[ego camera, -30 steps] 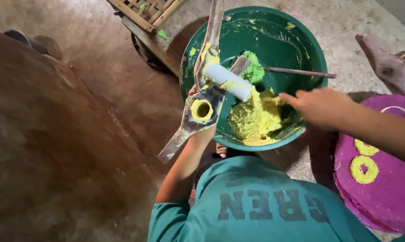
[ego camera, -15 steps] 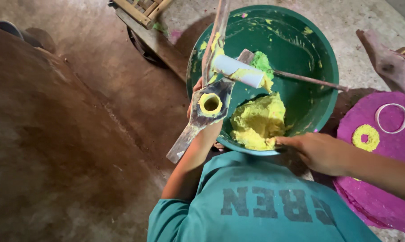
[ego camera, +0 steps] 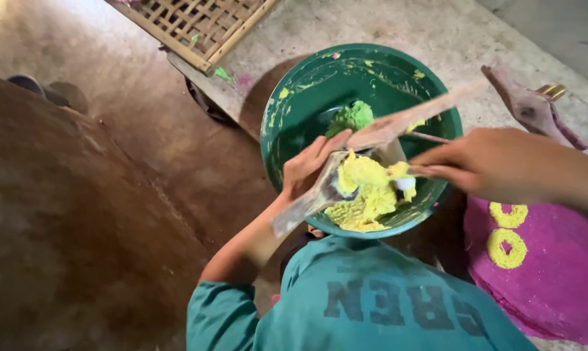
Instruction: The person uses a manual dough press to form yellow dough into ring shapes on a pink tray. They repeatedly scoop dough from a green bucket, load the press, and release the shaped dough onto the tray, then add green dough centers to the rings.
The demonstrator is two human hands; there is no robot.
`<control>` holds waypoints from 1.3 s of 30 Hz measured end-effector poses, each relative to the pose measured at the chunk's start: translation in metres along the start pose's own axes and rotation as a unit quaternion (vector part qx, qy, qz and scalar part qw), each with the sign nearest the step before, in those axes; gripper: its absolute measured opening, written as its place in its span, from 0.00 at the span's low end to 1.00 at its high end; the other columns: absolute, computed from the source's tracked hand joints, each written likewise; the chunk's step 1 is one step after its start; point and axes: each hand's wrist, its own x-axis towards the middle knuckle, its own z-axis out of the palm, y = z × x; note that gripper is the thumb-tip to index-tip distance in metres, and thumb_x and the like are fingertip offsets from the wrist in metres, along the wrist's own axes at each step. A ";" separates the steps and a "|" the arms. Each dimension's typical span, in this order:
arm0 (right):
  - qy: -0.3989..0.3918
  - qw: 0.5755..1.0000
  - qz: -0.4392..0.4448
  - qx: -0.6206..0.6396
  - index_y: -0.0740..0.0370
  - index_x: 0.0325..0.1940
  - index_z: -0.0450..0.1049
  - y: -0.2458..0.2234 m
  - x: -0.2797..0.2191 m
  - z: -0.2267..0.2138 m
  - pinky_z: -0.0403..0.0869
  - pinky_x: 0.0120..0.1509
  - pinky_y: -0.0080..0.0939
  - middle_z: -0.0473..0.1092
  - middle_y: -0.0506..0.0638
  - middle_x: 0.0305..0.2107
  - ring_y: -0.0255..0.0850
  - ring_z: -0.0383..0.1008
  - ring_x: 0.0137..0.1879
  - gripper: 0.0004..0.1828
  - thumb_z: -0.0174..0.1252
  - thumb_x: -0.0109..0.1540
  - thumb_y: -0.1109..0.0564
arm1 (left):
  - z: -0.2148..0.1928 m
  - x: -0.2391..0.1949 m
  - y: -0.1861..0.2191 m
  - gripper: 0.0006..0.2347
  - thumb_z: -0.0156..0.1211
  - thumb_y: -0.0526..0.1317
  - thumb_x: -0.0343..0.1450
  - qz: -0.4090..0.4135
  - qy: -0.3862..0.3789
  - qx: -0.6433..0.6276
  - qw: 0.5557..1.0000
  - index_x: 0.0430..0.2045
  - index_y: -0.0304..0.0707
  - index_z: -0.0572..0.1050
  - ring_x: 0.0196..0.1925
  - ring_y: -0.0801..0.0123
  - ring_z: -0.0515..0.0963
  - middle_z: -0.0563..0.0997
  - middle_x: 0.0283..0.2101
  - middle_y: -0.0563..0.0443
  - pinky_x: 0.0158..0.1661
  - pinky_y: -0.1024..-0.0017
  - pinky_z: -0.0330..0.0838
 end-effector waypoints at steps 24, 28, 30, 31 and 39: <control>0.266 0.908 -0.153 -0.286 0.60 0.45 0.72 -0.072 -0.013 0.027 0.77 0.31 0.42 0.74 0.52 0.33 0.43 0.78 0.32 0.15 0.57 0.55 0.58 | -0.002 0.005 0.006 0.29 0.72 0.43 0.60 -0.001 -0.045 -0.056 0.997 0.56 0.42 0.73 0.50 0.55 0.83 0.79 0.54 0.48 0.47 0.62 0.78; 0.318 0.912 -0.086 -0.245 0.57 0.60 0.72 -0.072 -0.082 -0.020 0.76 0.32 0.45 0.72 0.47 0.30 0.43 0.76 0.32 0.31 0.57 0.52 0.55 | -0.025 0.012 -0.010 0.29 0.73 0.44 0.60 0.039 0.016 0.024 0.999 0.56 0.41 0.71 0.52 0.58 0.82 0.78 0.56 0.49 0.48 0.64 0.78; 0.273 0.908 -0.106 -0.300 0.58 0.49 0.72 -0.074 -0.068 -0.017 0.77 0.32 0.42 0.71 0.49 0.31 0.43 0.77 0.35 0.18 0.57 0.54 0.57 | -0.026 0.018 -0.008 0.29 0.72 0.43 0.59 0.081 0.017 0.034 0.996 0.57 0.42 0.71 0.54 0.59 0.81 0.78 0.59 0.50 0.49 0.66 0.77; 0.268 0.897 -0.110 -0.334 0.60 0.45 0.72 -0.076 -0.050 -0.005 0.77 0.31 0.40 0.71 0.49 0.30 0.42 0.77 0.34 0.14 0.56 0.55 0.58 | -0.023 0.016 -0.005 0.28 0.71 0.42 0.61 0.089 0.008 0.018 0.996 0.57 0.43 0.71 0.56 0.61 0.81 0.78 0.60 0.52 0.51 0.67 0.77; 0.297 0.908 -0.109 -0.276 0.62 0.48 0.71 -0.069 -0.020 0.032 0.77 0.30 0.41 0.73 0.51 0.31 0.43 0.79 0.32 0.17 0.56 0.56 0.59 | -0.008 0.006 -0.002 0.25 0.67 0.39 0.61 0.008 0.006 0.010 1.000 0.56 0.41 0.73 0.53 0.58 0.81 0.79 0.58 0.50 0.50 0.63 0.76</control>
